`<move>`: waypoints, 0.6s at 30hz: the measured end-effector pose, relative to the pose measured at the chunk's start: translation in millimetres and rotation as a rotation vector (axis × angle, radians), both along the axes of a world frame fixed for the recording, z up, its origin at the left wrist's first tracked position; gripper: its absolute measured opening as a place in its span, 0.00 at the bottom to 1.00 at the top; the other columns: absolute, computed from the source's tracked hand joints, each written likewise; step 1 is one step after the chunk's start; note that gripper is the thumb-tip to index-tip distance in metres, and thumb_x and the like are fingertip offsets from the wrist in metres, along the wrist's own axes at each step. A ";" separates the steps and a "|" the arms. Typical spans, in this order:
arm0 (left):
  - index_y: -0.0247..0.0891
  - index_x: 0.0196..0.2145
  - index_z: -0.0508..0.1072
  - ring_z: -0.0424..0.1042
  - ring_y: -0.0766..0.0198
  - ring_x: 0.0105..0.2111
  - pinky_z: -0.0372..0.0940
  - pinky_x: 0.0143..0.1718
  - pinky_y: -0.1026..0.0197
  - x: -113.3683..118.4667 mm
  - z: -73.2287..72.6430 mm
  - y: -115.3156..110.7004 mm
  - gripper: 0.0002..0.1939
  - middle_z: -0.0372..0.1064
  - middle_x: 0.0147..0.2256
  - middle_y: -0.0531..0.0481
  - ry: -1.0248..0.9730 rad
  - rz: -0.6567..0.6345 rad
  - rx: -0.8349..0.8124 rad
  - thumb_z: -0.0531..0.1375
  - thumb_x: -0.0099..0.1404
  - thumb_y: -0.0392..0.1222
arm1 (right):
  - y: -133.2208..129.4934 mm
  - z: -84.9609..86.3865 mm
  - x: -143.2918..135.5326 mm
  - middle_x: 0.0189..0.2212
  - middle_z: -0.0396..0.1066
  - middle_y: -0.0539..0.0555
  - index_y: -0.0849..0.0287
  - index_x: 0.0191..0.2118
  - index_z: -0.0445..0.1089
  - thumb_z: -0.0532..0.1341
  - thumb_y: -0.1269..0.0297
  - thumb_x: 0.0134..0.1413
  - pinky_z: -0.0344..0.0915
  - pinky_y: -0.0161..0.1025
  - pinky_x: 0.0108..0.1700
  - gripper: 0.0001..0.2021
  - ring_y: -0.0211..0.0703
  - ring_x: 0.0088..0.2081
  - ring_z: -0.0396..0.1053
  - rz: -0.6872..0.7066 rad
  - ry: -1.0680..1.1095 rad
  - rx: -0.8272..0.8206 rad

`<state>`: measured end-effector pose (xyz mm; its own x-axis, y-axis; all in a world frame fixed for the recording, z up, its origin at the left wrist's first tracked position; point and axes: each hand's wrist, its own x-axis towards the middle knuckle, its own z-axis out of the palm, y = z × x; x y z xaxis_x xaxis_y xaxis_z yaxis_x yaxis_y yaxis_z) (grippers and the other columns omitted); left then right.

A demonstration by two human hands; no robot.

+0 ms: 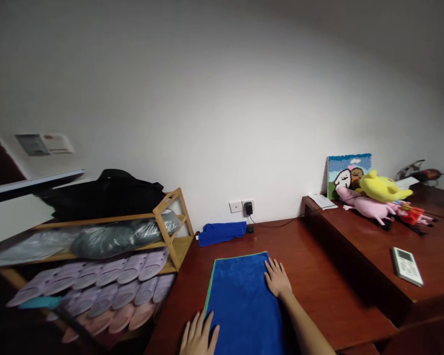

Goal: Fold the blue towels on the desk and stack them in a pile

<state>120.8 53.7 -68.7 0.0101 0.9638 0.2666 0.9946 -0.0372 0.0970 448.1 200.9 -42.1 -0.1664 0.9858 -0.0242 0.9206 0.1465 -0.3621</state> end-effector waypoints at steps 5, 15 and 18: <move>0.43 0.66 0.68 0.59 0.53 0.69 0.58 0.70 0.44 55.4 44.8 70.3 0.29 0.61 0.69 0.46 -0.113 -0.198 0.013 0.44 0.77 0.55 | 3.6 5.7 1.4 0.76 0.37 0.47 0.56 0.76 0.43 0.35 0.46 0.71 0.31 0.47 0.75 0.35 0.44 0.76 0.33 -0.012 0.001 -0.043; 0.50 0.71 0.58 0.49 0.49 0.73 0.45 0.73 0.37 131.3 20.8 175.3 0.32 0.52 0.73 0.47 -0.143 -0.330 -0.129 0.45 0.74 0.61 | 11.1 -2.2 -1.2 0.75 0.44 0.50 0.59 0.75 0.48 0.37 0.50 0.71 0.36 0.48 0.75 0.34 0.43 0.75 0.40 -0.075 -0.022 -0.014; 0.52 0.72 0.56 0.46 0.50 0.74 0.43 0.74 0.37 129.0 13.4 179.1 0.33 0.49 0.74 0.48 -0.125 -0.331 -0.142 0.45 0.74 0.61 | 18.4 0.3 -1.8 0.74 0.48 0.51 0.56 0.75 0.50 0.38 0.50 0.71 0.41 0.48 0.74 0.33 0.44 0.74 0.45 -0.124 0.016 0.024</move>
<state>249.9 232.9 -55.4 0.3031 0.9411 0.1498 0.9112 -0.3323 0.2437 446.3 219.3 -41.9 -0.0436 0.9990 0.0014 0.9262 0.0410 -0.3748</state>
